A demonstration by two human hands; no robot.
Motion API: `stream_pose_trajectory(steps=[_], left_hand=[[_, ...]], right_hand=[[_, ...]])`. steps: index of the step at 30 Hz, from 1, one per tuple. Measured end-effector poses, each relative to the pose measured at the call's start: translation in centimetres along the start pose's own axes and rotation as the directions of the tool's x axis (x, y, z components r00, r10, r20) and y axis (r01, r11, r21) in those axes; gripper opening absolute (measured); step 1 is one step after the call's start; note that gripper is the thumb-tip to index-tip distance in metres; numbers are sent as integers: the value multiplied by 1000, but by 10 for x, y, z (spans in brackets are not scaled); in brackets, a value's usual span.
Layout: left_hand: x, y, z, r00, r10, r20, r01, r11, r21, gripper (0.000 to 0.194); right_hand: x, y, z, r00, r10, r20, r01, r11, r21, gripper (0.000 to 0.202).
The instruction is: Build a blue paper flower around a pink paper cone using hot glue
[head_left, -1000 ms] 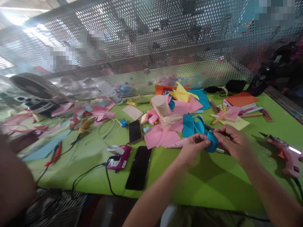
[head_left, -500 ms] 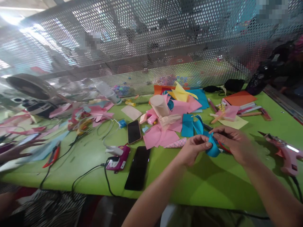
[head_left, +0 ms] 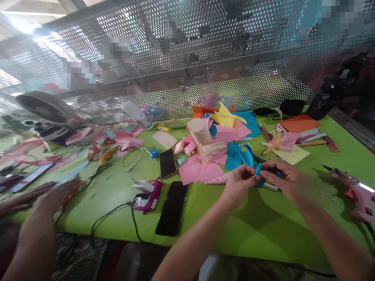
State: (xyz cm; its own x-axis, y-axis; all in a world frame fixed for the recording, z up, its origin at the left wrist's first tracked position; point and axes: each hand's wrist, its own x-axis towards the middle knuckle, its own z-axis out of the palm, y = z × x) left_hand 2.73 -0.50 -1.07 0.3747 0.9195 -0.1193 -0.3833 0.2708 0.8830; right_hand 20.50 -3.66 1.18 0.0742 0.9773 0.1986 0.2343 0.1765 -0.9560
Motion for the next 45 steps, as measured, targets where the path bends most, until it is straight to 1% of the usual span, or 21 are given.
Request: stream_pose_trajectory(steps=[4, 7, 17, 23, 27, 33, 40, 45], left_hand=[[2, -4, 0, 999, 27, -33, -25, 999, 33, 61], [2, -5, 1, 999, 31, -36, -29, 999, 43, 63], [0, -7, 4, 999, -12, -29, 13, 1000, 4, 64], [-2, 0, 6, 999, -41, 19, 41, 999, -17, 61], [-4, 5, 6, 1000, -2, 27, 2, 1000, -6, 58], [-2, 3, 5, 997, 64, -35, -61, 995, 81, 60], [-4, -1, 7, 994, 83, -75, -70, 984, 166, 55], [-4, -6, 7, 992, 83, -94, -67, 985, 161, 52]], right_hand=[[-2, 5, 5, 996, -69, -47, 65, 995, -81, 16], [-2, 6, 8, 994, -91, -63, 86, 993, -82, 15], [-2, 8, 9, 999, -34, -41, 34, 999, 0, 13], [-2, 6, 7, 997, -44, -59, 45, 999, 11, 15], [-2, 7, 6, 998, -22, -65, 25, 999, 35, 18], [-2, 12, 9, 998, 30, -54, -26, 997, 75, 23], [-2, 14, 12, 993, -13, -117, 13, 1000, 3, 17], [-2, 14, 14, 992, -18, -122, 21, 1000, 22, 18]])
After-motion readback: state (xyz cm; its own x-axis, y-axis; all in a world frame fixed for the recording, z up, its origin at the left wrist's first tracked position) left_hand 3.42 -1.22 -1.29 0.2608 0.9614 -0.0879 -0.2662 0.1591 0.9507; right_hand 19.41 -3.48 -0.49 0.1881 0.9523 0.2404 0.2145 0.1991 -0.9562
